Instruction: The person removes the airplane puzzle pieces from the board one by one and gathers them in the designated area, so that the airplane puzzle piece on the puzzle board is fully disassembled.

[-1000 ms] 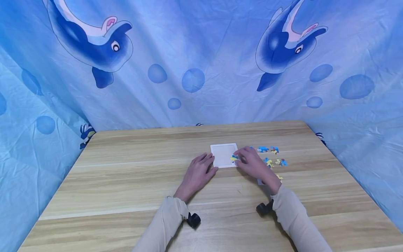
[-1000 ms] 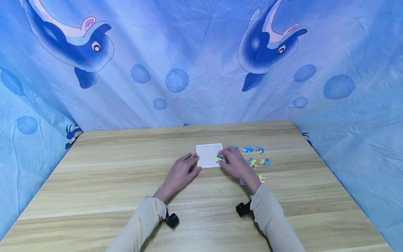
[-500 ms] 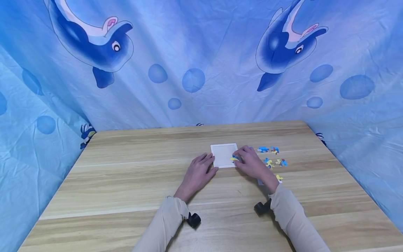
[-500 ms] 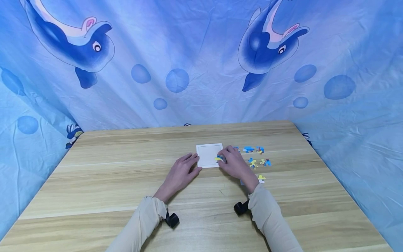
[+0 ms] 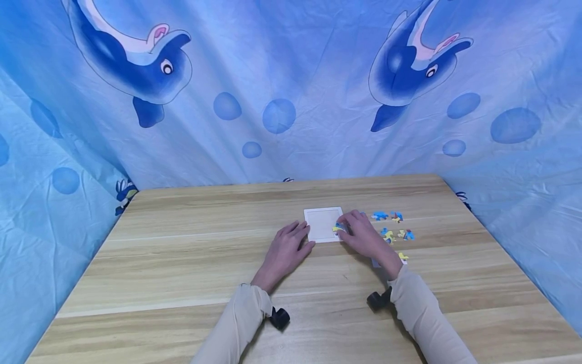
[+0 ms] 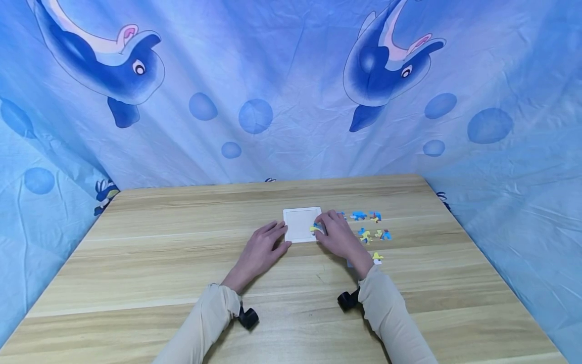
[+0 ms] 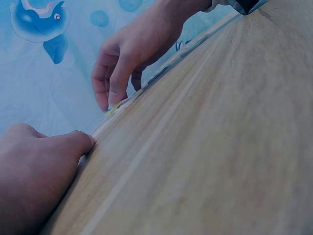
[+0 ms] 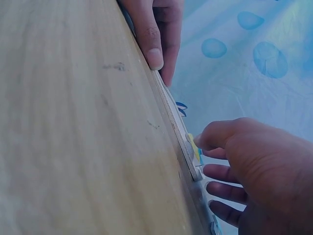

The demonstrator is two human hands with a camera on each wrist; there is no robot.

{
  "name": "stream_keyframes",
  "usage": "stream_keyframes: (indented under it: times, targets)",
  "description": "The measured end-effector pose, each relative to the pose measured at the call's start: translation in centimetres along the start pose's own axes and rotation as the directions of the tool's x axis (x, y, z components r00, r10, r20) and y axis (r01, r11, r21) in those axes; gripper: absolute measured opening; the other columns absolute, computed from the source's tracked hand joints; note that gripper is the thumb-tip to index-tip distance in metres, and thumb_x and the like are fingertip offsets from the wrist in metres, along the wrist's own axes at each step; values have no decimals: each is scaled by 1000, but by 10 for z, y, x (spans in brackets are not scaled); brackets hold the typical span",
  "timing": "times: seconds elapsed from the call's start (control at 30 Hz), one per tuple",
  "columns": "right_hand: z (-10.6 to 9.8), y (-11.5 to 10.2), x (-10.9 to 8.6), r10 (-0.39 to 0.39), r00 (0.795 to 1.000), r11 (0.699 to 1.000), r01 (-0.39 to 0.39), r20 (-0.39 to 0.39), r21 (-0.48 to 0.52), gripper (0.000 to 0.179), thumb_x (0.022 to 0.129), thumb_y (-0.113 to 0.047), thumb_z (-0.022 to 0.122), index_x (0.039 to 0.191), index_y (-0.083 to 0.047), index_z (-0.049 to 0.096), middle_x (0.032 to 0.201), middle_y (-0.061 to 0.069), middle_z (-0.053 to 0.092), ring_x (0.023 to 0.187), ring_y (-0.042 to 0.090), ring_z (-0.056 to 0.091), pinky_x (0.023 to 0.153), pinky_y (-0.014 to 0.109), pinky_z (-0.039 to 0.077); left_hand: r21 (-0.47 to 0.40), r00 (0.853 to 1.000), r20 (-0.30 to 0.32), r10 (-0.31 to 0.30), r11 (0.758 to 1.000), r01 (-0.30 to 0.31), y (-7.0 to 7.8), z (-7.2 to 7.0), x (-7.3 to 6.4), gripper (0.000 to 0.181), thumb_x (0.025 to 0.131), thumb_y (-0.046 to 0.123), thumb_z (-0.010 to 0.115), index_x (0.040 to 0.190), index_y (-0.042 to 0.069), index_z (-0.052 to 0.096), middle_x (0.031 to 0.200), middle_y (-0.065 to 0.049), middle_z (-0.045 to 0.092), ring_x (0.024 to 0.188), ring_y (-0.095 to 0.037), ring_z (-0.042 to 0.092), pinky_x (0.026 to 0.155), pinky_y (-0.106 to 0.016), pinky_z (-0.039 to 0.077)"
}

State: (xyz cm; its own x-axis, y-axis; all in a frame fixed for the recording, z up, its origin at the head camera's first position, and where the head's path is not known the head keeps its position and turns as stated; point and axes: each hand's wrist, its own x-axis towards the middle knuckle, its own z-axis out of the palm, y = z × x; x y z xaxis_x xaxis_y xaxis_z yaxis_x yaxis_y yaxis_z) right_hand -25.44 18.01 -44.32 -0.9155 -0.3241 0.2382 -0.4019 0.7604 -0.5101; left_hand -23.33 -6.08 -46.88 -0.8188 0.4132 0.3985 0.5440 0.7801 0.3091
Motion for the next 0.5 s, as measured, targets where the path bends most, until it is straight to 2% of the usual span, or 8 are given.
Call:
stream_keyframes:
  times: [0.17, 0.5]
  targets:
    - [-1, -1, 0, 2, 1000, 1000, -1, -6, 29, 28, 89, -18, 66, 113, -7, 60, 102, 7, 55, 97, 24, 46, 81, 39, 44, 2, 1000, 5, -7, 1000, 7, 1, -1, 0, 48, 95, 41, 56, 131, 9, 61, 137, -8, 56, 132, -25, 45, 109, -43, 35]
    - [-2, -2, 2, 4, 1000, 998, -4, 0, 68, 22, 90, -14, 64, 110, -7, 60, 90, 3, 54, 87, 21, 46, 74, 34, 41, 7, 1000, 4, -2, 1000, 2, 1, -1, 0, 48, 95, 41, 57, 130, 8, 61, 136, -8, 56, 131, -26, 46, 109, -42, 36]
